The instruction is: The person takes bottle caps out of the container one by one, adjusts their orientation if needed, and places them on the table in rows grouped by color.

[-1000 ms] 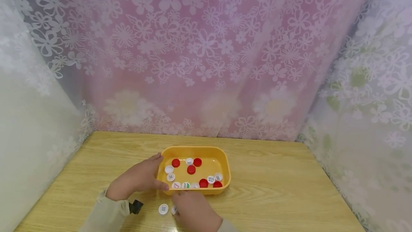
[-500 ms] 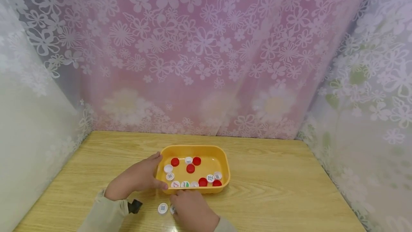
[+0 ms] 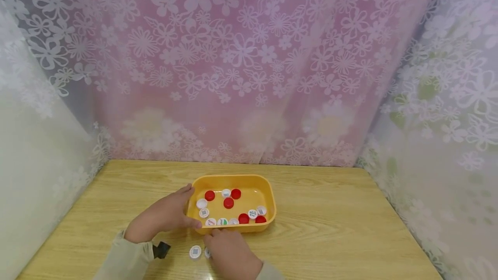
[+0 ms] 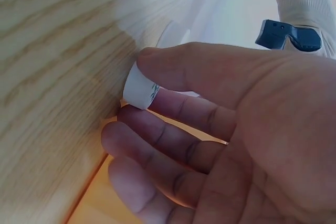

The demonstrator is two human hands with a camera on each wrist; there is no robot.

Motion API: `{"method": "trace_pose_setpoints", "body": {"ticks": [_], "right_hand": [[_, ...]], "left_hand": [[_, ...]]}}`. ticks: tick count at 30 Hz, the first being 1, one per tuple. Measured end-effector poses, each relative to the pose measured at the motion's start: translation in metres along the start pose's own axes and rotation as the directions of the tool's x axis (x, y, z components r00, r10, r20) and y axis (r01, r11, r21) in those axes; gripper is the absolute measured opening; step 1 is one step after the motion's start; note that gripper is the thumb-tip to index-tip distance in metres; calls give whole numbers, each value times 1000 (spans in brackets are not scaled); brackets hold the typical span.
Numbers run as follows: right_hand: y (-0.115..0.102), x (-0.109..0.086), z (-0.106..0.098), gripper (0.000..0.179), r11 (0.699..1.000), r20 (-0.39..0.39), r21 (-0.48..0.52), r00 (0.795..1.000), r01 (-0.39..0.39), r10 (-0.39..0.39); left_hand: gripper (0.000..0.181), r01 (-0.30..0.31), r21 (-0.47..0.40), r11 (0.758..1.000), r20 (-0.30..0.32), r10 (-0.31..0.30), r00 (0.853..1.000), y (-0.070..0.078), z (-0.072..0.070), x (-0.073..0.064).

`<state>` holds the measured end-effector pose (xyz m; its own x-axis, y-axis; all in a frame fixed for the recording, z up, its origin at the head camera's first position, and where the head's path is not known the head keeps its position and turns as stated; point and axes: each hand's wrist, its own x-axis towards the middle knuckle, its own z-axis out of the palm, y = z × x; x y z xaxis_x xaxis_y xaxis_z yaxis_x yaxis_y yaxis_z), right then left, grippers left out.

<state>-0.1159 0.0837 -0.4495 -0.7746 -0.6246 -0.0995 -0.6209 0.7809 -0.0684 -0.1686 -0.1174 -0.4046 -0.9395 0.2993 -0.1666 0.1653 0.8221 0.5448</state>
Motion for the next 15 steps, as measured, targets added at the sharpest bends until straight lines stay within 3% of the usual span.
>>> {"method": "trace_pose_setpoints", "body": {"ticks": [8,15], "right_hand": [[-1,-4,-1,18,1000,19,-23,1000,-21,22],[-3,-19,-19,28,999,120,40,993,-17,12]], "left_hand": [[109,5,18,1000,13,-5,1000,0,1,1],[110,8,23,1000,22,-8,1000,-1,0,1]]}}
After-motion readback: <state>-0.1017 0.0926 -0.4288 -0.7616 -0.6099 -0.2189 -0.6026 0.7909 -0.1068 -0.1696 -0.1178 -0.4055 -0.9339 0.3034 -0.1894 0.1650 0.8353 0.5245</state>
